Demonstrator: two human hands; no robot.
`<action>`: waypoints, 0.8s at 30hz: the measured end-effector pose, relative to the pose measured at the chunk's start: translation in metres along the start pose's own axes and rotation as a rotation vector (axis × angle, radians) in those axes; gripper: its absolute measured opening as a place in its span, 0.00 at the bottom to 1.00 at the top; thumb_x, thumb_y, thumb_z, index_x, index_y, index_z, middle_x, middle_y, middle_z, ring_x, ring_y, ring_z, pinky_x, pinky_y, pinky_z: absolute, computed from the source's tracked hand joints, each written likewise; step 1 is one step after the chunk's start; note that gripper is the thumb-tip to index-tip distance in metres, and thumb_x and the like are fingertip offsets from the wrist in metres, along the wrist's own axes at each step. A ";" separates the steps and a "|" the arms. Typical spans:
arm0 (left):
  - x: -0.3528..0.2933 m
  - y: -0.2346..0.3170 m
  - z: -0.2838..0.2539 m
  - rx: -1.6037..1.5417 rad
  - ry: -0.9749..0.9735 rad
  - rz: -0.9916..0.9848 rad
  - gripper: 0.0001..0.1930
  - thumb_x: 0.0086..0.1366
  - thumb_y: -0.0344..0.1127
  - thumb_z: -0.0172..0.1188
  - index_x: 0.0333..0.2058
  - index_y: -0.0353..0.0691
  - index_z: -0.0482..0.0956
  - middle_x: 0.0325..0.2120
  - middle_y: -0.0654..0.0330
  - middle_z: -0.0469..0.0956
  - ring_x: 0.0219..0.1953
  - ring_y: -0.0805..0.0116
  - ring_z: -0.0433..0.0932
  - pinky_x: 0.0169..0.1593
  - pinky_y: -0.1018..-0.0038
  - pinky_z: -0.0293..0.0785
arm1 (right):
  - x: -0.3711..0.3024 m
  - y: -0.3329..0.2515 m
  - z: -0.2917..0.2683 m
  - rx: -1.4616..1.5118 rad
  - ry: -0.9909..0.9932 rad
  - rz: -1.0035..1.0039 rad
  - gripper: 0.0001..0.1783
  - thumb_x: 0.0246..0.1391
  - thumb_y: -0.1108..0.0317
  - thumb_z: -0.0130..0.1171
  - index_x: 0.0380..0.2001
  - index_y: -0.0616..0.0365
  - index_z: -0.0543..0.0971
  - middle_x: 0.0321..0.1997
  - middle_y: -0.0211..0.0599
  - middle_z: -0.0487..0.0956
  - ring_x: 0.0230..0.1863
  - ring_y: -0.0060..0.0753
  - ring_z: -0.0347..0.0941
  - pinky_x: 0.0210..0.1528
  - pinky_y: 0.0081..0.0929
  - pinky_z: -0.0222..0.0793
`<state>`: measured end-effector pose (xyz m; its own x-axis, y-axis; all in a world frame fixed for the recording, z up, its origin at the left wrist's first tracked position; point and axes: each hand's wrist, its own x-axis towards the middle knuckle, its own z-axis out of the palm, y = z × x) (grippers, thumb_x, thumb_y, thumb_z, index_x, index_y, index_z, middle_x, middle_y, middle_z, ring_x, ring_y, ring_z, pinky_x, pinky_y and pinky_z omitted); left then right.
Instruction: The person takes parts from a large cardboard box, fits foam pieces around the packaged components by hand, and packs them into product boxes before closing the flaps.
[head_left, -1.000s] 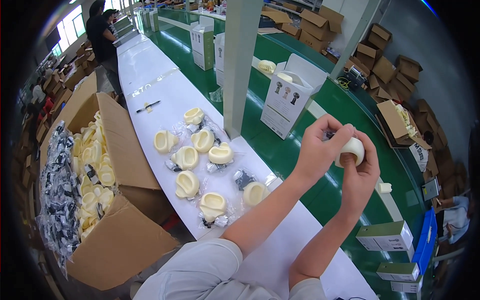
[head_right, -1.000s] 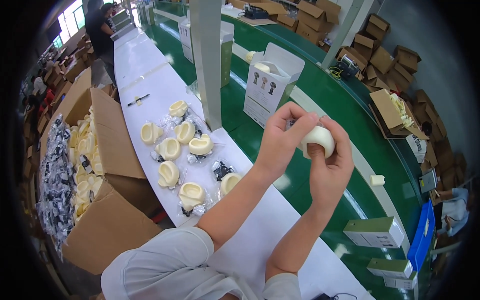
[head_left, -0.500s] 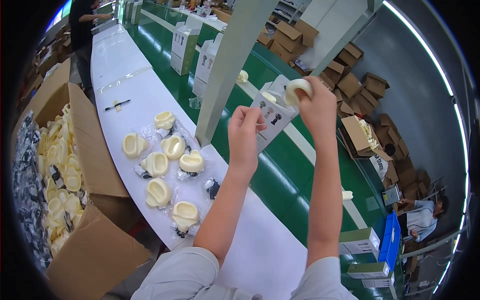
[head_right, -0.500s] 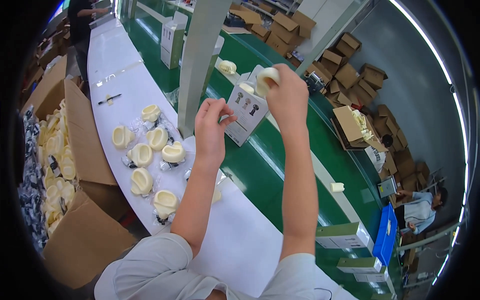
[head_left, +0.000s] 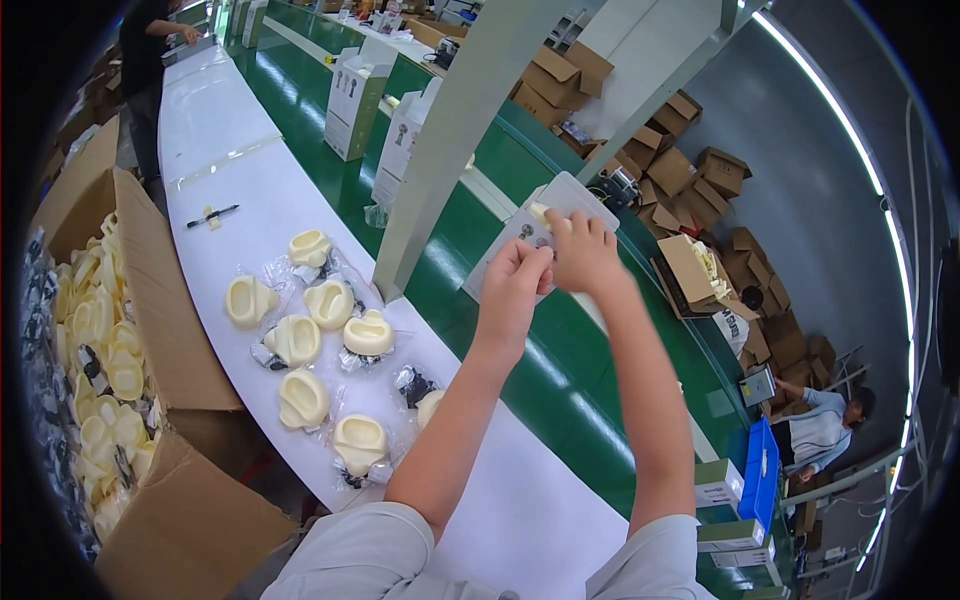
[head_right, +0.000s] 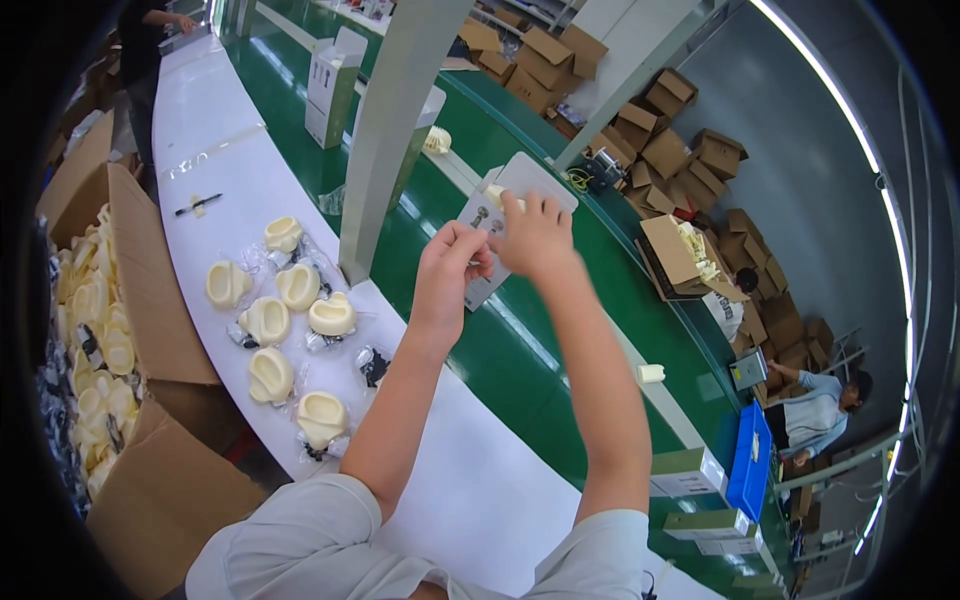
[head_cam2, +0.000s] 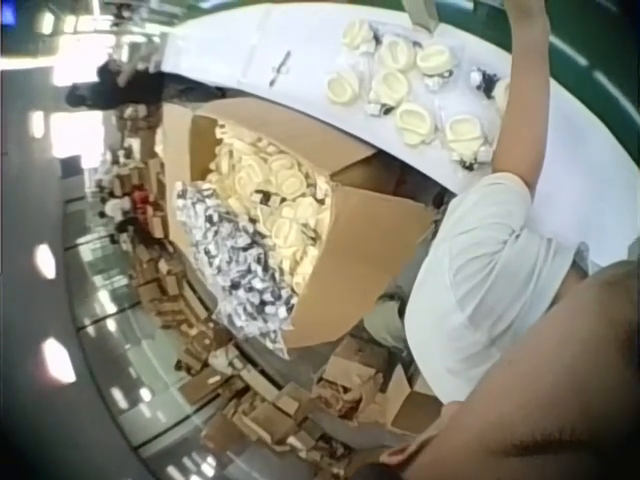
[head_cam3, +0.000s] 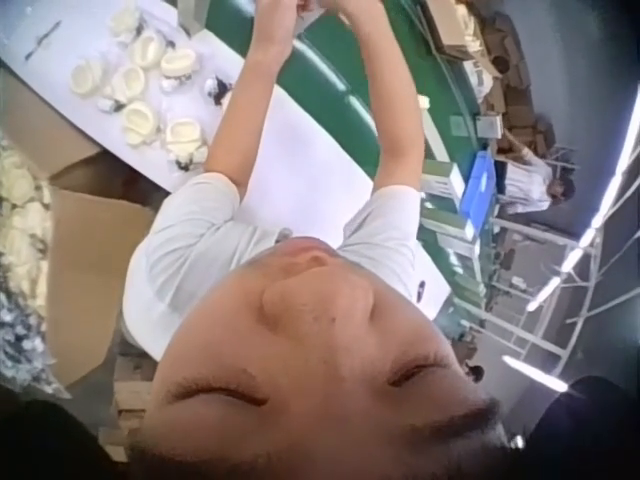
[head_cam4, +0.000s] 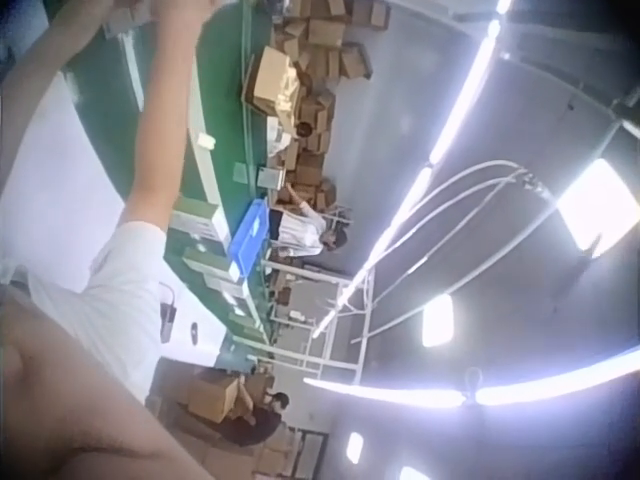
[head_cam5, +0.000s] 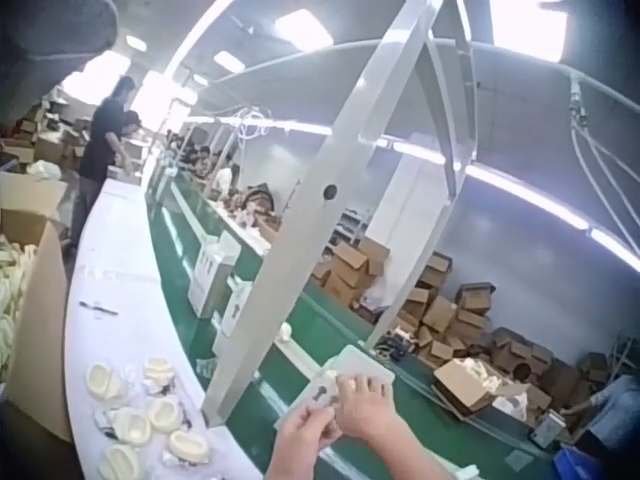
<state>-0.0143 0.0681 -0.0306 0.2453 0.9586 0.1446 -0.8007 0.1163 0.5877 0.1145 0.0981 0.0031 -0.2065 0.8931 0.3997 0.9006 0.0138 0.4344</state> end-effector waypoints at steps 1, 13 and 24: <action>0.001 -0.002 0.002 -0.007 0.000 -0.005 0.09 0.60 0.35 0.53 0.22 0.43 0.66 0.21 0.67 0.68 0.26 0.79 0.67 0.34 0.79 0.65 | -0.006 -0.005 0.002 -0.012 0.003 0.008 0.25 0.43 0.63 0.59 0.47 0.57 0.69 0.43 0.45 0.73 0.45 0.46 0.70 0.47 0.29 0.65; 0.014 -0.037 -0.005 0.895 0.156 0.786 0.16 0.57 0.33 0.54 0.43 0.34 0.69 0.39 0.51 0.71 0.45 0.54 0.67 0.53 0.63 0.61 | -0.067 -0.052 0.007 0.032 0.486 0.214 0.19 0.45 0.69 0.57 0.44 0.57 0.73 0.58 0.53 0.57 0.60 0.48 0.53 0.56 0.41 0.57; 0.021 -0.056 -0.018 1.098 -0.092 0.826 0.15 0.58 0.30 0.50 0.46 0.36 0.69 0.39 0.52 0.71 0.48 0.48 0.64 0.57 0.59 0.56 | -0.084 -0.037 0.033 0.591 0.742 0.252 0.11 0.45 0.80 0.58 0.35 0.63 0.75 0.43 0.45 0.73 0.44 0.38 0.72 0.52 0.38 0.66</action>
<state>0.0257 0.0862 -0.0745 -0.0164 0.6226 0.7824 0.0982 -0.7777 0.6209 0.1108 0.0377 -0.0731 0.0118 0.3945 0.9188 0.9560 0.2650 -0.1261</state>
